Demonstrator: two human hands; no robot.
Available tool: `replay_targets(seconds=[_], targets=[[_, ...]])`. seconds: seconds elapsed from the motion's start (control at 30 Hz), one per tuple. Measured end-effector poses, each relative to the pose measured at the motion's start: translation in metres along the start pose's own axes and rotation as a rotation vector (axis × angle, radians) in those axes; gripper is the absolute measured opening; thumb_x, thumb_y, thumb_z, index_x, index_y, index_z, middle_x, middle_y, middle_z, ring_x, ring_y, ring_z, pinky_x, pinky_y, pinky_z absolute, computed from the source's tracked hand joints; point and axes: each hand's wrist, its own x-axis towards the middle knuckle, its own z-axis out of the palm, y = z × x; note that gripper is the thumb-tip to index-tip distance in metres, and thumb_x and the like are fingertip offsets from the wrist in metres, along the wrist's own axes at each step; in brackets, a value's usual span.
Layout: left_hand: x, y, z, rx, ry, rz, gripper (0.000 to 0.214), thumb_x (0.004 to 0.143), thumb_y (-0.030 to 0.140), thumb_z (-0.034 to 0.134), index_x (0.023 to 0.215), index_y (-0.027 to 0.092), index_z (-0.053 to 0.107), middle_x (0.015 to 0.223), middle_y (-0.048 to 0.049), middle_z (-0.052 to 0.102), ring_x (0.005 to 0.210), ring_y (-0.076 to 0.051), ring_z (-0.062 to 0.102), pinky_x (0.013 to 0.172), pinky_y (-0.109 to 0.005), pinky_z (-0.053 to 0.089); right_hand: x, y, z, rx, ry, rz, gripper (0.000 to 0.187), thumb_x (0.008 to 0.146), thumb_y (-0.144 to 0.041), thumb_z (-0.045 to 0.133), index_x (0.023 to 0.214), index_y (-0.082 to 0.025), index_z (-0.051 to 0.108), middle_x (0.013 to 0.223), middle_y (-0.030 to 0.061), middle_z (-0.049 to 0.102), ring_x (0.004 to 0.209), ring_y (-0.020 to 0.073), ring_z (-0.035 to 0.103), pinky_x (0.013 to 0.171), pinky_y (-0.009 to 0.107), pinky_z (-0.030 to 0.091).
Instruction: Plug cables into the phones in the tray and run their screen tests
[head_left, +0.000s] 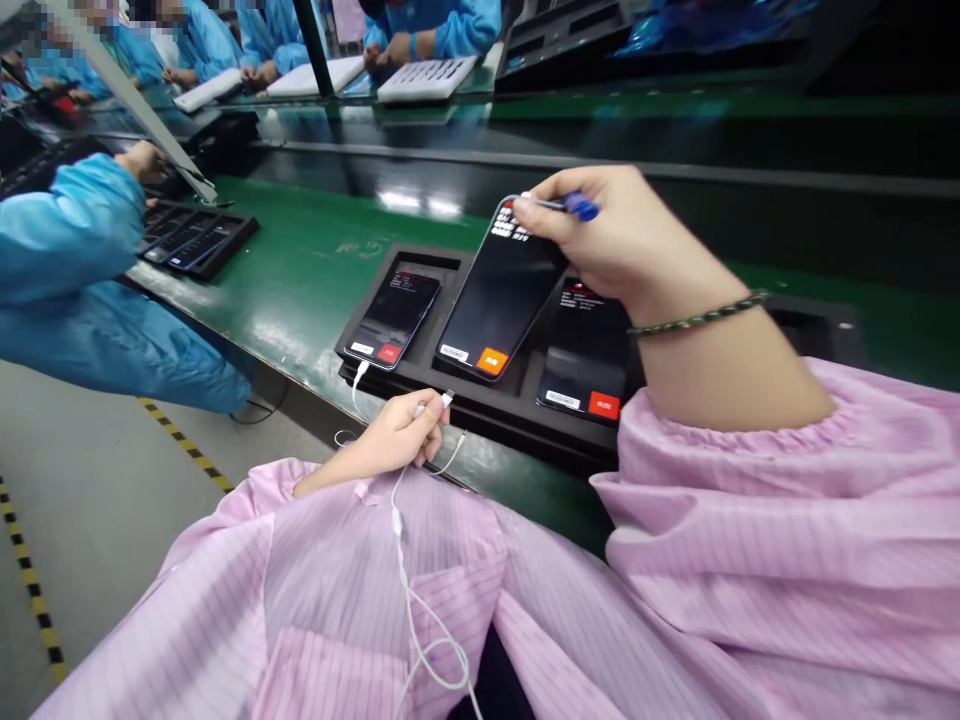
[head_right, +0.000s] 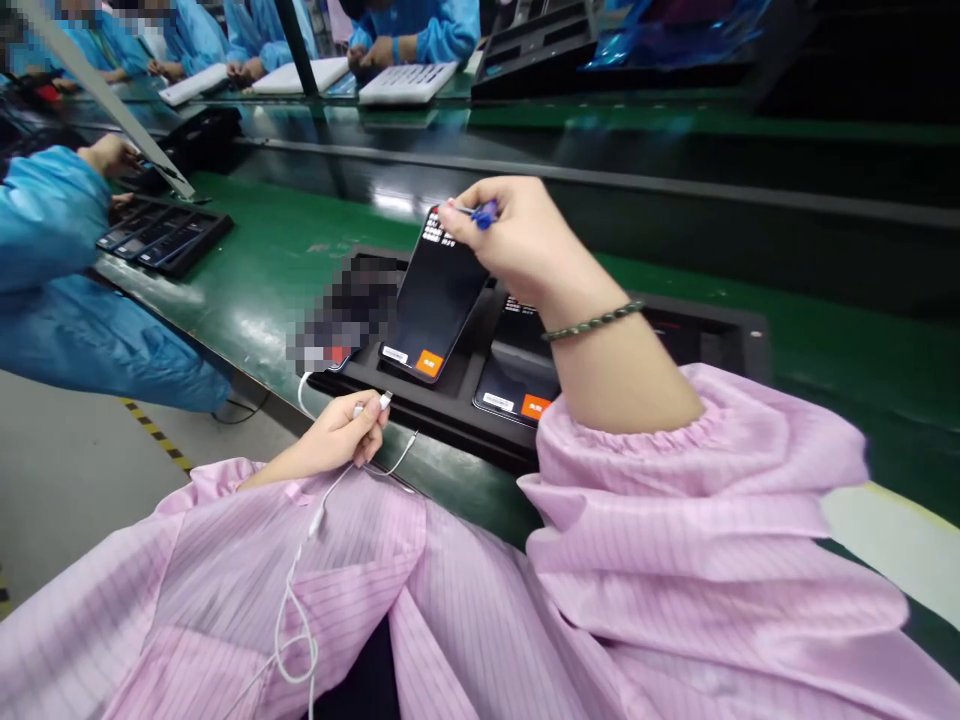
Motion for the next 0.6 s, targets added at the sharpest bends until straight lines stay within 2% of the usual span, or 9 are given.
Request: replay_targets(seconds=[0.1,0.17,0.27,0.37,0.47,0.6], targets=[[-0.005,-0.001,0.000,-0.006,-0.014,-0.007,0.052,0.091,0.071,0.048,0.079,0.020,0.046,0.046,0.0065,0.053,0.033,-0.007,0.046,0.035,-0.016,0.035,-0.003,0.006,0.007,0.049,-0.032,0.147,0.018,0.090,-0.022,0.070,0.075,-0.014,0.064,0.064,0.0000,0.053,0.062,0.0107,0.045,0.064,0.029,0.040],[-0.007,0.000,0.001,-0.012,-0.029,-0.022,0.050,0.092,0.068,0.048,0.080,0.020,0.046,0.046,0.0061,0.054,0.034,-0.007,0.047,0.035,-0.016,0.035,-0.005,0.014,0.015,-0.127,-0.071,0.155,0.015,0.087,-0.022,0.072,0.075,-0.014,0.066,0.062,0.0005,0.052,0.062,0.0129,0.045,0.068,0.033,0.043],[-0.007,0.001,0.003,-0.030,-0.046,-0.059,0.048,0.092,0.067,0.048,0.080,0.020,0.046,0.046,0.0059,0.055,0.033,-0.007,0.047,0.034,-0.016,0.034,-0.004,0.028,0.023,-0.480,-0.104,-0.040,0.007,0.082,-0.022,0.074,0.080,-0.016,0.070,0.068,0.0044,0.058,0.073,0.0216,0.054,0.086,0.045,0.047],[-0.007,0.002,0.006,-0.030,-0.071,-0.084,0.047,0.093,0.065,0.048,0.079,0.020,0.046,0.044,0.0059,0.055,0.031,-0.007,0.045,0.033,-0.015,0.034,0.000,0.044,0.025,-0.686,-0.136,-0.225,0.020,0.085,-0.035,0.071,0.089,-0.016,0.071,0.073,0.0092,0.061,0.087,0.0313,0.060,0.104,0.060,0.037],[-0.006,0.002,0.008,-0.044,-0.058,-0.101,0.045,0.095,0.062,0.047,0.079,0.020,0.046,0.042,0.0055,0.055,0.029,-0.007,0.045,0.032,-0.014,0.033,0.003,0.059,0.027,-0.782,-0.144,-0.304,0.036,0.088,-0.052,0.066,0.091,-0.017,0.072,0.072,0.0116,0.062,0.093,0.0355,0.059,0.111,0.070,0.024],[-0.004,0.003,0.011,-0.091,0.027,-0.151,0.043,0.098,0.058,0.046,0.078,0.020,0.046,0.040,0.0053,0.054,0.027,-0.008,0.046,0.030,-0.014,0.031,0.003,0.072,0.035,-0.858,-0.130,-0.310,0.045,0.087,-0.062,0.064,0.087,-0.017,0.073,0.070,0.0127,0.062,0.092,0.0371,0.059,0.110,0.074,0.019]])
